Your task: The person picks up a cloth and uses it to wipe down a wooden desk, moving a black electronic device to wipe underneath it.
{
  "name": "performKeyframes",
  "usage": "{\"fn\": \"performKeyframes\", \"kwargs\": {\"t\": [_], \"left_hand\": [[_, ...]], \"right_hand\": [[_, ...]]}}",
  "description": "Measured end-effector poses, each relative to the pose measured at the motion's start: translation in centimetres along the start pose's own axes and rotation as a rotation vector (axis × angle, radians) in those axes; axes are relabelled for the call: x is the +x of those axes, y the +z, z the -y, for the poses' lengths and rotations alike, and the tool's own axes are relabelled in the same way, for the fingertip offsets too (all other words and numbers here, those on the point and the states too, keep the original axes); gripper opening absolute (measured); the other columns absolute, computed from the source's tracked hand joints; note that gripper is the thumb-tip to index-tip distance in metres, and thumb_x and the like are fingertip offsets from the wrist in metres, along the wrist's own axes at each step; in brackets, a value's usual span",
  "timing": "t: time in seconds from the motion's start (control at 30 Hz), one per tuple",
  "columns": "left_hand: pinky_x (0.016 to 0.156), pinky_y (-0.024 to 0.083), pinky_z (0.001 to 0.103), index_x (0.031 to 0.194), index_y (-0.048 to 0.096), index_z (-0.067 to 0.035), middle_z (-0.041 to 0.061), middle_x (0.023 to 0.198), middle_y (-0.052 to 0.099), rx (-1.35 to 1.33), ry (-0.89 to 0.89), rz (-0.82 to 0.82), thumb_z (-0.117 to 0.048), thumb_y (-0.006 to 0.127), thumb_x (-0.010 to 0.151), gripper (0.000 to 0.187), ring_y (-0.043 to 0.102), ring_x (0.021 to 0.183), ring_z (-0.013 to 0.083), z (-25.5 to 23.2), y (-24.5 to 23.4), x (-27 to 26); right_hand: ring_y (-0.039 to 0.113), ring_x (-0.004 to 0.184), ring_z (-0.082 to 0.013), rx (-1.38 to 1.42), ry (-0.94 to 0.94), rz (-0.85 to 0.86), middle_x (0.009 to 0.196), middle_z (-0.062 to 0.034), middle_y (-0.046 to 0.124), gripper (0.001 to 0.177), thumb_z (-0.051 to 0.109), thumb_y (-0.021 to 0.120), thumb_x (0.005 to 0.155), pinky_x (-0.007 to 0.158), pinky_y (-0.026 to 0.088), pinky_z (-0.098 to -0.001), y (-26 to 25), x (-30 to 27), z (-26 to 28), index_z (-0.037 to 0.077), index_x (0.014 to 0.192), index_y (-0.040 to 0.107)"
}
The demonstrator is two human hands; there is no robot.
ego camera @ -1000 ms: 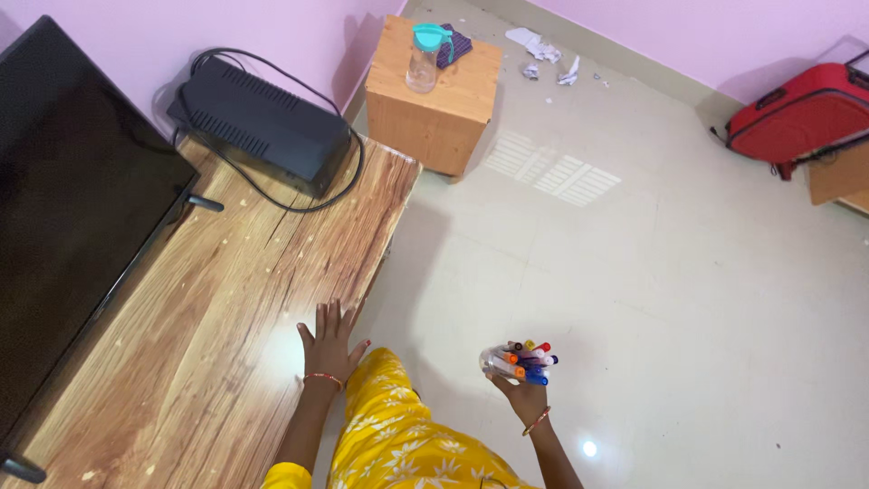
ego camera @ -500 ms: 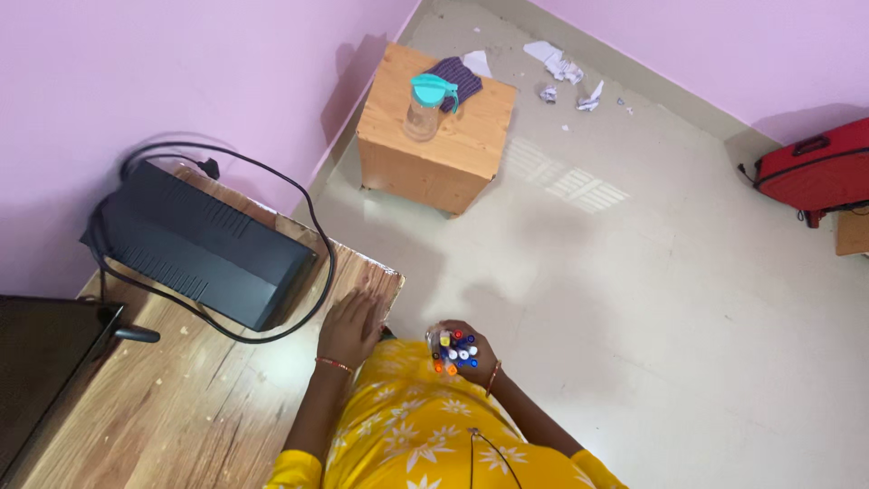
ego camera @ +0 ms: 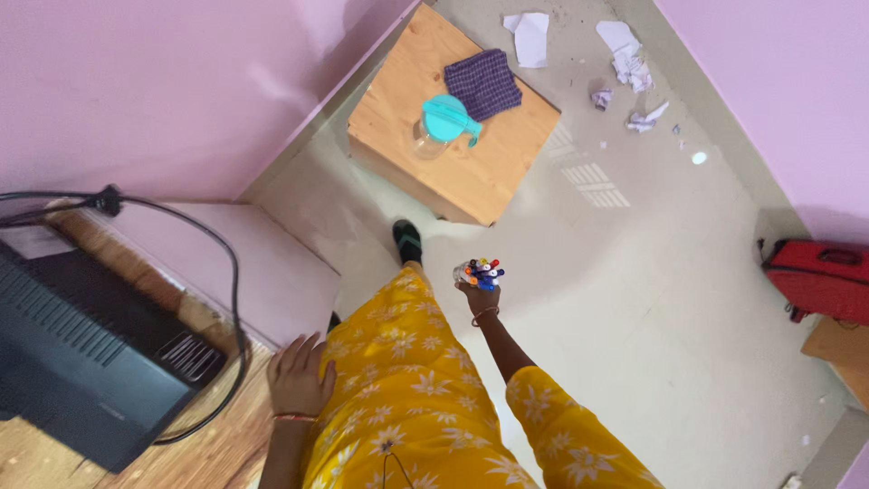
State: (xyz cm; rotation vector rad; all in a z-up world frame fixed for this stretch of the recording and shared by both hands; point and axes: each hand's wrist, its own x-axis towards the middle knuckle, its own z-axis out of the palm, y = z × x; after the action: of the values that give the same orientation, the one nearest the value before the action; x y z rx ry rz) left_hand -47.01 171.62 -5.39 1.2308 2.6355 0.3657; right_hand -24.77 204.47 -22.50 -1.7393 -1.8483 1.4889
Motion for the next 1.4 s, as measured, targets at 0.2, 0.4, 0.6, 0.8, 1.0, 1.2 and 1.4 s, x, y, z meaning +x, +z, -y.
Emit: {"fn": "performKeyframes", "kwargs": {"t": [0.2, 0.4, 0.6, 0.8, 1.0, 1.2, 1.4], "left_hand": [[0.12, 0.027, 0.052, 0.117, 0.073, -0.024, -0.002, 0.149, 0.062, 0.262, -0.268, 0.199, -0.03, 0.061, 0.086, 0.034, 0.055, 0.141, 0.0192, -2.7, 0.7, 1.4], [0.126, 0.012, 0.061, 0.122, 0.075, -0.038, -0.005, 0.159, 0.056, 0.693, -0.333, 0.484, -0.035, 0.063, 0.087, 0.037, 0.05, 0.148, 0.0236, -2.9, 1.1, 1.6], [0.127, 0.009, 0.061, 0.118, 0.076, -0.038, -0.01, 0.159, 0.055, 0.673, -0.349, 0.572, -0.034, 0.064, 0.089, 0.031, 0.038, 0.153, 0.0218, -1.8, 1.9, 0.2], [0.123, 0.005, 0.06, 0.113, 0.077, -0.043, -0.012, 0.15, 0.057, 0.8, -0.291, 0.785, -0.04, 0.062, 0.085, 0.032, 0.034, 0.149, 0.0199, -0.2, 2.8, -0.9], [0.129, 0.003, 0.06, 0.118, 0.079, -0.04, -0.012, 0.15, 0.058, 0.697, -0.319, 0.758, -0.036, 0.061, 0.086, 0.037, 0.039, 0.147, 0.0232, -0.1, 3.3, -1.3], [0.126, 0.001, 0.061, 0.108, 0.08, -0.038, -0.011, 0.145, 0.064, 0.743, -0.315, 0.702, -0.04, 0.058, 0.084, 0.032, 0.04, 0.149, 0.0178, -0.2, 3.4, -2.7], [0.126, 0.001, 0.06, 0.104, 0.082, -0.031, -0.012, 0.141, 0.066, 0.625, -0.358, 0.606, -0.037, 0.057, 0.085, 0.032, 0.043, 0.143, 0.0162, -0.4, 4.0, -3.2]], "right_hand": [[0.067, 0.078, -0.0161, 0.462, -0.026, -0.143, 0.089, -0.0032, 0.071, 0.03, 0.016, 0.082, 0.08, 0.073, 0.057, -0.0328, 0.9, 21.0, 3.0, 0.006, 0.103, 0.065], [0.072, 0.084, -0.0187, 0.162, -0.111, -0.122, 0.095, -0.0047, 0.077, 0.034, 0.014, 0.09, 0.07, 0.078, 0.057, -0.0345, 7.0, 30.7, 3.4, 0.003, 0.097, 0.073], [0.068, 0.091, -0.0239, -0.231, -0.109, -0.053, 0.098, -0.0084, 0.071, 0.045, 0.024, 0.092, 0.072, 0.079, 0.052, -0.0373, 8.0, 31.0, 2.1, 0.002, 0.104, 0.068], [0.062, 0.117, -0.0322, -0.212, -0.096, 0.326, 0.137, -0.0169, 0.055, 0.065, 0.015, 0.075, 0.081, 0.091, 0.053, -0.04, 0.2, 32.5, -0.1, 0.005, 0.139, 0.048], [0.05, 0.144, -0.0375, -0.62, -0.658, 0.252, 0.154, -0.0119, 0.055, 0.054, 0.011, 0.064, 0.097, 0.121, 0.043, -0.0469, -1.6, 42.7, 3.8, 0.011, 0.15, 0.055], [0.045, 0.127, -0.0514, -0.874, -0.68, 0.33, 0.134, -0.0302, 0.05, 0.079, 0.04, 0.087, 0.072, 0.104, 0.043, -0.0553, 7.0, 48.7, 11.1, 0.0, 0.133, 0.056], [0.054, 0.126, -0.0452, -1.137, -0.561, 0.265, 0.14, -0.0241, 0.055, 0.044, 0.023, 0.07, 0.086, 0.098, 0.051, -0.0508, 7.0, 51.6, 8.9, 0.004, 0.125, 0.059]]}}
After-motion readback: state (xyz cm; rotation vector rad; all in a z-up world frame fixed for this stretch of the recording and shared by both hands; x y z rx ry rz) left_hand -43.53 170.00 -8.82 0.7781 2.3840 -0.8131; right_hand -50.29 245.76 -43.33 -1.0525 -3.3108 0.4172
